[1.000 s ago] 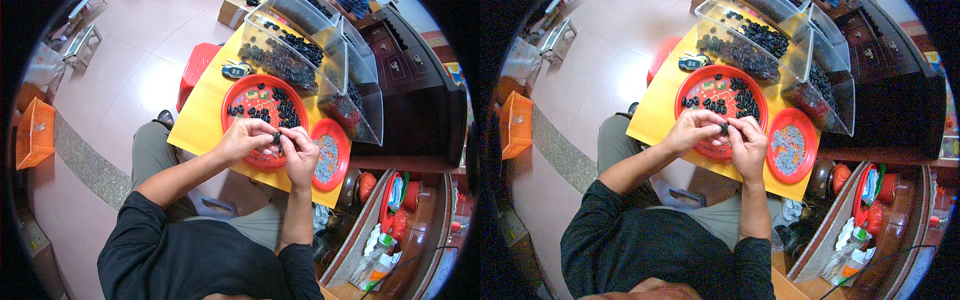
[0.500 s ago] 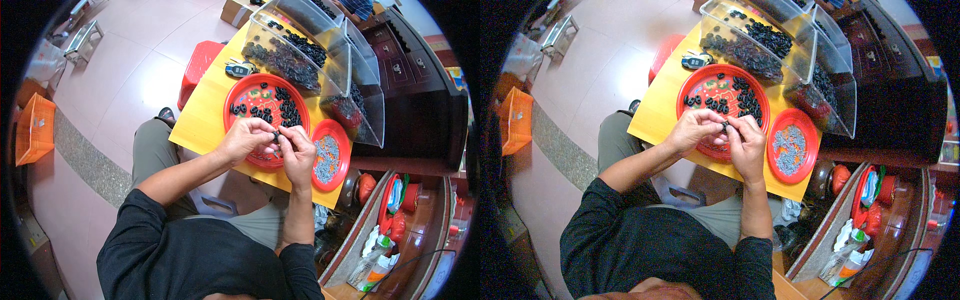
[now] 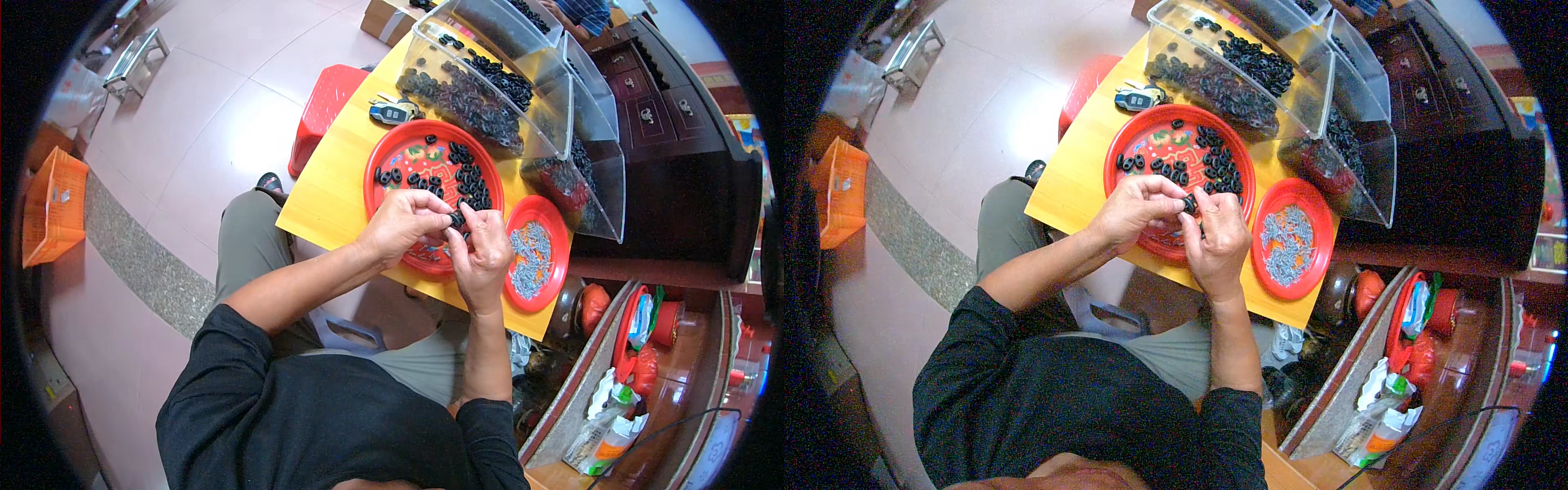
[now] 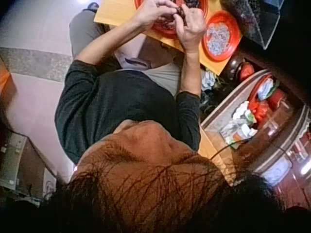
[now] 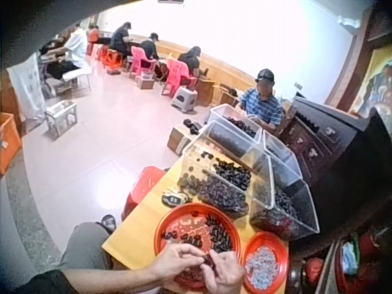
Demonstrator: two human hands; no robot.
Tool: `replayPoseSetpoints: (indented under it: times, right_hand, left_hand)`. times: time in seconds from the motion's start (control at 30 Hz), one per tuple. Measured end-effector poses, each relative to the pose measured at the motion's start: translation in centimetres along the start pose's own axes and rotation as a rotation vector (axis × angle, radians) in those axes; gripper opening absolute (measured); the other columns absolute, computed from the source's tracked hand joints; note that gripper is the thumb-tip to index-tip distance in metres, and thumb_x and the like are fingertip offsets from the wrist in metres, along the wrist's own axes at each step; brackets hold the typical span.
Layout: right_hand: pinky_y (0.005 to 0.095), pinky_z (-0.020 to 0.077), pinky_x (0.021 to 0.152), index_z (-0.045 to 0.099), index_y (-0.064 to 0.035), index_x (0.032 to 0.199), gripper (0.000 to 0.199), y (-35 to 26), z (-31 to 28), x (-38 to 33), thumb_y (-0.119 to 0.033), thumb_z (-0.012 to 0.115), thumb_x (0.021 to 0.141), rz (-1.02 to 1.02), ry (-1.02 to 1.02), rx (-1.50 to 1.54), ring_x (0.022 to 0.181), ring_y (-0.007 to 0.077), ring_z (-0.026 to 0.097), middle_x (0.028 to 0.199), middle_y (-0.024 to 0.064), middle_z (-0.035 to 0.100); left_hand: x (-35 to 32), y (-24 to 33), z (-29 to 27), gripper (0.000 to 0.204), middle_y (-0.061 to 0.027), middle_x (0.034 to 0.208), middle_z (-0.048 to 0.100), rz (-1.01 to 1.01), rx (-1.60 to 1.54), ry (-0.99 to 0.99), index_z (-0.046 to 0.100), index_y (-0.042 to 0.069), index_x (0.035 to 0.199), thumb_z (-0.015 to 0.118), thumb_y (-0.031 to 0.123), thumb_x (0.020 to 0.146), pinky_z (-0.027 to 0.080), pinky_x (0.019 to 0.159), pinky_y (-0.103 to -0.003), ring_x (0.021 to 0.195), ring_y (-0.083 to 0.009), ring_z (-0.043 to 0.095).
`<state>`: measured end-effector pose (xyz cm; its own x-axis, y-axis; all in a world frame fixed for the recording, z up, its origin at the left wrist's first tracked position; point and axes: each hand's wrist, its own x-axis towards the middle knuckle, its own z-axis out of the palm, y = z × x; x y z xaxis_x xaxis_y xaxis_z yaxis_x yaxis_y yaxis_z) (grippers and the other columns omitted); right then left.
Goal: The person sorts small black plastic components by hand, removing small metal pins from them into a red tray.
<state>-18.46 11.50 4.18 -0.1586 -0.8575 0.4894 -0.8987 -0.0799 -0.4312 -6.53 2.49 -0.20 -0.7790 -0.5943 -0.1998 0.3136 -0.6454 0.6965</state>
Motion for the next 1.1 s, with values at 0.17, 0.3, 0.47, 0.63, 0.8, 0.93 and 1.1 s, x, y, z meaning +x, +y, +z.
replayPoseSetpoints:
  times: [0.17,0.3,0.47,0.63,0.8,0.93,1.1]
  right_hand:
    - [0.0355,0.0463,0.060,0.060,-0.0001,0.101,0.036,0.0,0.2,0.1,0.000,0.070,0.066,-0.058,-0.006,-0.031,0.069,0.0266,0.056,0.078,0.0117,0.053]
    - [0.0362,0.0470,0.061,0.061,0.0015,0.098,0.033,0.2,0.6,0.0,0.000,0.069,0.066,-0.113,0.022,-0.020,0.070,0.0276,0.056,0.078,0.0120,0.054]
    - [0.0361,0.0475,0.062,0.061,0.0024,0.097,0.033,0.6,0.6,0.0,-0.001,0.070,0.066,-0.171,0.031,-0.054,0.070,0.0276,0.056,0.078,0.0122,0.055]
    - [0.0365,0.0473,0.060,0.062,0.0033,0.095,0.029,0.8,1.1,-0.2,0.000,0.068,0.067,-0.227,0.067,-0.089,0.068,0.0275,0.056,0.077,0.0125,0.055]
    - [0.0367,0.0471,0.059,0.061,0.0034,0.094,0.029,0.9,1.0,-0.2,0.001,0.068,0.067,-0.237,0.081,-0.077,0.067,0.0276,0.055,0.077,0.0128,0.055]
    - [0.0354,0.0474,0.060,0.062,0.0007,0.095,0.028,0.5,-0.1,-0.1,0.005,0.067,0.068,-0.066,0.080,0.103,0.068,0.0274,0.056,0.077,0.0130,0.055]
    - [0.0263,0.0494,0.061,0.064,-0.0004,0.094,0.022,4.2,-6.4,3.8,0.004,0.067,0.073,0.163,0.369,0.095,0.071,0.0131,0.059,0.085,0.0064,0.061]
  left_hand:
    - [0.0,0.1,-0.4,0.010,-0.0033,0.076,0.064,0.038,0.050,-0.023,0.063,0.003,0.090,0.066,0.006,0.081,0.049,0.057,-0.020,0.064,-0.0084,0.061]
    - [0.1,-0.2,-0.5,0.008,-0.0048,0.075,0.066,0.057,0.028,-0.030,0.063,0.002,0.088,0.065,0.006,0.082,0.050,0.058,-0.021,0.063,-0.0085,0.061]
    - [0.3,-0.4,-0.5,0.004,-0.0099,0.075,0.066,0.067,0.005,-0.042,0.061,-0.001,0.087,0.061,0.001,0.083,0.055,0.058,-0.025,0.064,-0.0142,0.065]
    - [0.5,-0.8,-0.5,0.002,-0.0093,0.074,0.065,0.076,0.007,-0.035,0.061,-0.001,0.083,0.059,-0.002,0.082,0.054,0.058,-0.025,0.064,-0.0142,0.064]
    - [0.4,-0.6,0.0,0.003,-0.0085,0.073,0.065,0.138,0.061,-0.021,0.062,-0.002,0.083,0.059,-0.002,0.082,0.054,0.060,-0.025,0.065,-0.0135,0.064]
    - [-0.1,1.0,0.7,0.008,-0.0096,0.083,0.067,0.120,0.217,-0.057,0.063,-0.002,0.090,0.061,-0.001,0.082,0.053,0.064,-0.025,0.071,-0.0143,0.065]
    - [0.3,3.1,-0.7,0.019,-0.0091,0.096,0.066,0.339,0.384,-0.044,0.060,0.002,0.104,0.058,0.004,0.086,0.052,0.069,-0.024,0.086,-0.0138,0.064]
